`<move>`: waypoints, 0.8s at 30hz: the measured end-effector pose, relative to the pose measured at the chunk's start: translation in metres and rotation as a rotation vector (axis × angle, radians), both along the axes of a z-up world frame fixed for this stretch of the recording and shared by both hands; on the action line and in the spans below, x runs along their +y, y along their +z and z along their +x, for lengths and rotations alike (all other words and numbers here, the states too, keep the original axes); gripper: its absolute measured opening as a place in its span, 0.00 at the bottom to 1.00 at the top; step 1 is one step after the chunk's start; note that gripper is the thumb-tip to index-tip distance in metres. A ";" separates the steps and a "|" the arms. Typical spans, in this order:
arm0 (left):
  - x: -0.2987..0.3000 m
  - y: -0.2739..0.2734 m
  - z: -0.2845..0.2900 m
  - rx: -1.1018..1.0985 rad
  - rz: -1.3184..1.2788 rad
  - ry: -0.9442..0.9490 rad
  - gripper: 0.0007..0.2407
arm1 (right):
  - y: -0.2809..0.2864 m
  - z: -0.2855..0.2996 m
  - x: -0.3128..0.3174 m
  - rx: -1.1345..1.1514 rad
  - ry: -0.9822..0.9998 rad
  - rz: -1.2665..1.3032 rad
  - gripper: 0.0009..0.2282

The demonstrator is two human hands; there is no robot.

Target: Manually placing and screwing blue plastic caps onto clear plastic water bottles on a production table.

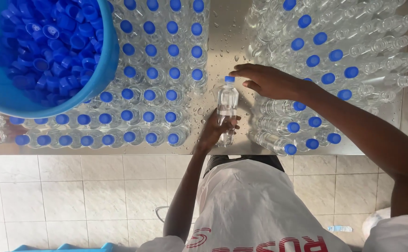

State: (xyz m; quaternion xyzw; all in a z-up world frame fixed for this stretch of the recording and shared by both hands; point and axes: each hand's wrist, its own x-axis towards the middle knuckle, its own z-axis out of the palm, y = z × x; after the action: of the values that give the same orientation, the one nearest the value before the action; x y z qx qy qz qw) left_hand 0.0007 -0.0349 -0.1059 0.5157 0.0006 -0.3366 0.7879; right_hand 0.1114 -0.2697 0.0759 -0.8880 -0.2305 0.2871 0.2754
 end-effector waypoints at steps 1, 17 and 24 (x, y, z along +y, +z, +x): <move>0.001 0.003 0.001 -0.034 0.032 -0.038 0.33 | 0.005 0.004 0.002 0.069 0.006 0.012 0.19; 0.012 0.067 -0.004 -0.404 0.051 -0.200 0.32 | 0.032 -0.030 -0.028 0.281 -0.145 -0.456 0.36; 0.015 0.042 -0.002 -0.064 -0.776 -0.719 0.23 | 0.012 -0.076 -0.045 -0.954 0.635 0.008 0.24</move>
State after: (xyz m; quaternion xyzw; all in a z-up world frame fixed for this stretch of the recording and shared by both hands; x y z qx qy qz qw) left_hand -0.0017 -0.0204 -0.0640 0.1641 -0.3250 -0.5452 0.7552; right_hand 0.0350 -0.3149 0.0874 -0.8054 -0.5860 -0.0779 0.0445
